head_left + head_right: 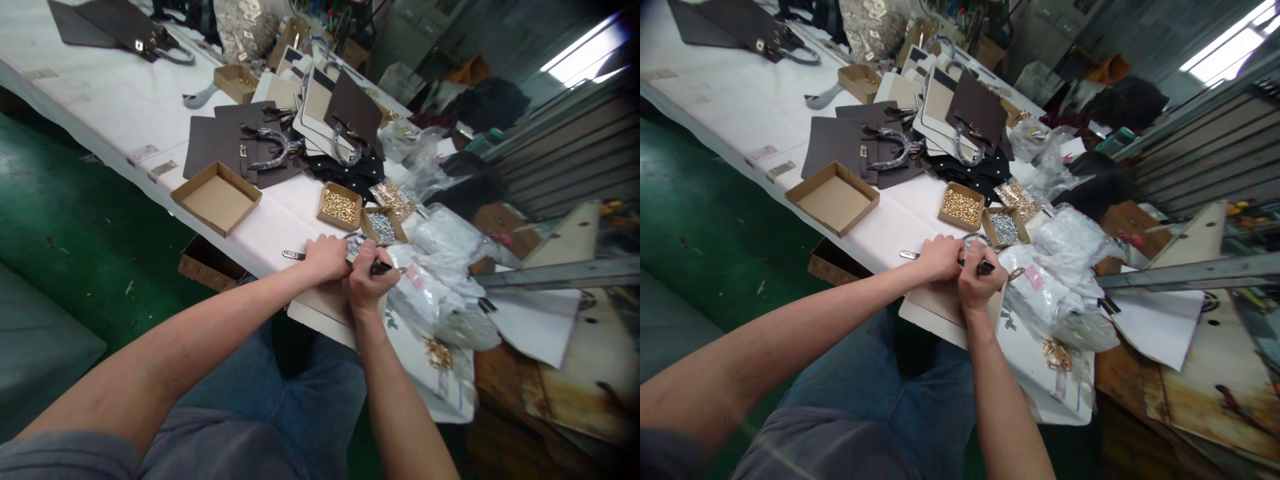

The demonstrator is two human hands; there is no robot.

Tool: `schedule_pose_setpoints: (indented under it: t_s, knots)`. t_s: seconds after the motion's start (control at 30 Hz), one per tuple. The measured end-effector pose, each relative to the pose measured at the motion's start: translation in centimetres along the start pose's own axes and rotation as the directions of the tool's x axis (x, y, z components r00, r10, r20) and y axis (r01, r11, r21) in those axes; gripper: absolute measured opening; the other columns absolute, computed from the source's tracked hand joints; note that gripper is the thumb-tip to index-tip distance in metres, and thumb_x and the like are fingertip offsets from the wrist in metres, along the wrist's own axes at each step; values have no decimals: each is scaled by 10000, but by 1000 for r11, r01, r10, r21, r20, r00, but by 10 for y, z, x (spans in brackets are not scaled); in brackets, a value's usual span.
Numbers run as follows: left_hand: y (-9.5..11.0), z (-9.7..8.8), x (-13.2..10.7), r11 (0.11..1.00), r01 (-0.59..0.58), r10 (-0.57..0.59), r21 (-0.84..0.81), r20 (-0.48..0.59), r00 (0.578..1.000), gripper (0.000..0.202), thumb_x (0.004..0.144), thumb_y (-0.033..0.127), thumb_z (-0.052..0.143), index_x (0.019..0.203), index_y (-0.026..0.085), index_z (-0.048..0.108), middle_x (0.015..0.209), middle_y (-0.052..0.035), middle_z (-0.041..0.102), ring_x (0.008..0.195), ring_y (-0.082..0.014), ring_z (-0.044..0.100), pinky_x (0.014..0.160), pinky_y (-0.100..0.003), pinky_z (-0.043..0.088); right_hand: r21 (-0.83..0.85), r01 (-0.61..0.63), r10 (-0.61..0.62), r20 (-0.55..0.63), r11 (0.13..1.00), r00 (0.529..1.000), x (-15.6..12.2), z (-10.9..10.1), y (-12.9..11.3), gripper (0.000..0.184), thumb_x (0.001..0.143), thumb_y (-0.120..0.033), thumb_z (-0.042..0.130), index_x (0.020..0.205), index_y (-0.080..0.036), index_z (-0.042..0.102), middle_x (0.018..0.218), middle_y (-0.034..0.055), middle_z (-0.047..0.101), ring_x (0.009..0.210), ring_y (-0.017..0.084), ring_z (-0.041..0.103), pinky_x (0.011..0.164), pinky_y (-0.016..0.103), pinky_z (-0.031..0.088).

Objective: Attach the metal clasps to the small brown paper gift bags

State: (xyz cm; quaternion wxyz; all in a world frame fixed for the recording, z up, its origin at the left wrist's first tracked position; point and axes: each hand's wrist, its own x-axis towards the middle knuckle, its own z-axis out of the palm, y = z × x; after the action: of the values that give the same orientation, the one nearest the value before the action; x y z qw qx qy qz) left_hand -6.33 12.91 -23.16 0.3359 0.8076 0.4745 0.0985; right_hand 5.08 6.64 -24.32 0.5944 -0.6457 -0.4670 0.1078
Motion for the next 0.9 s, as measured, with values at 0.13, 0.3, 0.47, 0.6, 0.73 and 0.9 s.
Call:
schedule_pose_setpoints:
  t_s: [0.13,0.3,0.47,0.6,0.73,0.9]
  knots:
    - [2,-1,-2,1000,29,-29,-3,-8,1000,239,931,364,739,1155,280,747,1378,-122,751,1294,-372,651,1074,-546,560,253,-59,73,-46,966,996,27,-5,-11,646,996,-694,788,684,-271,414,553,-96,371,430,84,353,390,235,341]
    - [2,-5,-3,999,42,-42,-29,12,999,222,906,329,747,1121,275,747,1377,-117,746,1269,-364,660,1060,-538,567,294,9,18,-89,956,996,29,-8,-15,660,1035,-641,769,632,-259,414,534,-89,356,410,77,363,380,232,336]
    - [0,-3,-3,999,37,-37,-31,-14,999,193,941,327,712,1122,270,744,1350,-122,746,1262,-359,665,1052,-527,568,279,-22,44,-72,960,996,14,1,-9,655,1053,-633,753,631,-256,423,527,-79,390,422,86,420,400,240,369]
    - [-3,-1,-3,999,20,-21,-29,-16,1000,216,911,333,730,1115,264,744,1333,-134,748,1242,-373,678,1025,-542,582,280,-27,42,-51,960,998,12,6,-7,636,1047,-589,784,636,-253,435,529,-83,392,417,83,400,399,245,366]
    - [-3,-1,0,1000,3,-3,-27,-8,1000,255,910,404,756,1120,261,738,1348,-144,736,1252,-384,674,1018,-546,587,278,-3,26,-81,961,996,10,11,-9,631,1049,-583,786,628,-249,455,525,-82,391,406,82,395,392,244,365]
    - [-2,-2,0,999,9,-9,-32,-3,1000,224,933,398,731,1109,259,735,1346,-141,738,1249,-381,671,1008,-544,595,339,-46,75,-72,940,995,18,6,-7,662,1030,-614,796,637,-253,403,525,-96,356,394,72,364,368,227,339]
